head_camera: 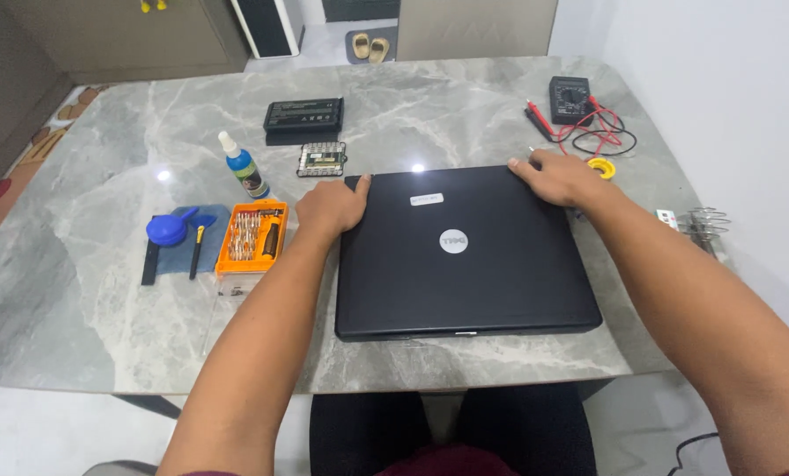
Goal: Disassembling and repairing a laptop using a screwdriver to remove screws and pry components.
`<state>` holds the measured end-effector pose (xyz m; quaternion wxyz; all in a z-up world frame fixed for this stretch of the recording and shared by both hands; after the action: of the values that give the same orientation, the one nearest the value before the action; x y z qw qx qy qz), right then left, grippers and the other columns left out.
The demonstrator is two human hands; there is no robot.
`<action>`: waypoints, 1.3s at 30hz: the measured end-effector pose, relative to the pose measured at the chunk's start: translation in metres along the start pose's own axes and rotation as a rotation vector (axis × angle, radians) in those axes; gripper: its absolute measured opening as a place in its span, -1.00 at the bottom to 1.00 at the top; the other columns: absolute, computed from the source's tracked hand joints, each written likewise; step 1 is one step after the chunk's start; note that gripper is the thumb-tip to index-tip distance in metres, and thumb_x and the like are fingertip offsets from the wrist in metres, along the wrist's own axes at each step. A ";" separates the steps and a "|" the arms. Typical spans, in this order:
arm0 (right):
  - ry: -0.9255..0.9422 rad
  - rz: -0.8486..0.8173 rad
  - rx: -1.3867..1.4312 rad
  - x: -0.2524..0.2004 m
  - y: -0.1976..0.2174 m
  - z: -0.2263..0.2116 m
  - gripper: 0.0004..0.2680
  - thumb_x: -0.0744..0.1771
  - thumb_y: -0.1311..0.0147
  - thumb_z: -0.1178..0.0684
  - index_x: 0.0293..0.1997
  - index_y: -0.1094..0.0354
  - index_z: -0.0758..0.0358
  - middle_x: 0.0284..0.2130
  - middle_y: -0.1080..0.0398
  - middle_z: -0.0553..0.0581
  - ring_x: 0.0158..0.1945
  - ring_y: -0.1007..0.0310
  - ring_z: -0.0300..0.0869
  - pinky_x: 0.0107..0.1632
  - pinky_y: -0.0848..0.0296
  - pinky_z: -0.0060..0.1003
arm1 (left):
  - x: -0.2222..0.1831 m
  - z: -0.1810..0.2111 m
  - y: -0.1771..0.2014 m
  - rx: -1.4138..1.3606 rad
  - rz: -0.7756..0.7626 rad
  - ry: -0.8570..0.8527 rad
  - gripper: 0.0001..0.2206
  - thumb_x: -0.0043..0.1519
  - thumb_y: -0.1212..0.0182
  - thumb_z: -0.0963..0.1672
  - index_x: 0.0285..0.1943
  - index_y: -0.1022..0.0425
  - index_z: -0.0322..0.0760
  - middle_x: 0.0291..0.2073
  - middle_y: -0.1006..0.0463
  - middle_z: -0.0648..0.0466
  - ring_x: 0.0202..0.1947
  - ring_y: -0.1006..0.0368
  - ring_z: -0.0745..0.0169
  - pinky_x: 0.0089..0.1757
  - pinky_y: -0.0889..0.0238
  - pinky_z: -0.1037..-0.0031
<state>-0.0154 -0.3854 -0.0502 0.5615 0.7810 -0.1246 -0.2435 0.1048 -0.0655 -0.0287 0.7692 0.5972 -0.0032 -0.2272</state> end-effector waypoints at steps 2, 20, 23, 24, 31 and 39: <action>0.001 -0.002 -0.021 -0.008 0.005 -0.006 -0.44 0.32 0.49 -0.50 0.18 -0.24 0.08 0.08 -0.34 0.38 0.22 -0.23 0.21 0.24 -0.13 0.05 | -0.001 0.001 0.001 0.003 -0.001 -0.002 -0.26 0.24 0.51 0.18 0.18 -0.39 -0.44 0.08 -0.44 -0.24 0.13 -0.33 -0.26 0.06 -0.19 0.04; 0.029 0.367 0.088 -0.011 -0.029 0.087 -0.78 0.34 0.17 0.00 -0.04 -0.16 0.34 -0.29 -0.40 0.55 -0.09 -0.42 0.36 -0.06 -0.35 0.18 | -0.104 -0.004 0.002 -0.497 0.171 -0.229 -0.34 0.18 -0.12 0.04 0.30 -0.11 -0.56 0.10 -0.24 -0.51 0.19 -0.16 -0.49 0.13 -0.06 -0.06; -0.015 0.378 -0.006 -0.053 -0.028 0.079 -0.78 0.34 0.08 -0.04 -0.10 -0.40 0.27 -0.31 -0.41 0.45 -0.08 -0.44 0.27 -0.08 -0.41 0.05 | -0.149 -0.013 -0.005 -0.590 0.079 -0.263 -0.24 0.11 -0.22 0.04 0.37 -0.01 -0.52 0.21 -0.11 -0.56 0.27 -0.03 -0.53 0.19 0.05 -0.09; -0.017 0.394 -0.083 -0.071 -0.024 0.072 -0.79 0.33 0.02 -0.04 -0.13 -0.47 0.27 -0.32 -0.40 0.45 -0.09 -0.45 0.26 -0.08 -0.43 -0.01 | -0.159 -0.018 -0.010 -0.619 0.052 -0.289 -0.19 0.06 -0.29 0.04 0.39 0.00 -0.49 0.23 -0.09 -0.54 0.29 0.00 -0.51 0.20 0.08 -0.07; -0.062 0.358 -0.059 -0.135 -0.020 0.040 -0.71 0.33 0.04 -0.05 0.09 -0.37 0.26 -0.20 -0.40 0.44 -0.06 -0.47 0.26 -0.08 -0.43 0.07 | -0.191 -0.031 -0.033 -0.550 0.150 -0.378 -0.10 -0.12 -0.50 -0.09 0.40 -0.03 -0.35 0.33 0.03 -0.46 0.30 0.03 -0.47 0.20 0.09 -0.13; -0.230 0.404 0.063 -0.128 -0.025 0.053 -0.69 0.35 0.19 -0.19 0.13 -0.28 0.06 0.05 -0.27 0.26 0.12 -0.26 0.17 0.10 -0.20 0.14 | -0.170 -0.047 -0.062 -0.443 0.191 -0.348 -0.12 -0.08 -0.38 0.11 0.41 0.01 -0.04 0.44 0.11 0.03 0.39 0.08 0.05 0.15 -0.01 0.16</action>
<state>-0.1538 -0.3599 -0.0562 0.5561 0.7245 -0.3492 -0.2095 -0.0556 0.0264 -0.0539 0.8866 0.3639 -0.1417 -0.2480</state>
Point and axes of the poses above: each hand's wrist, its own x-axis towards the middle knuckle, its own y-axis out of the back of the hand, z = x × y, the point moved 3 cm from there along x, towards the middle knuckle
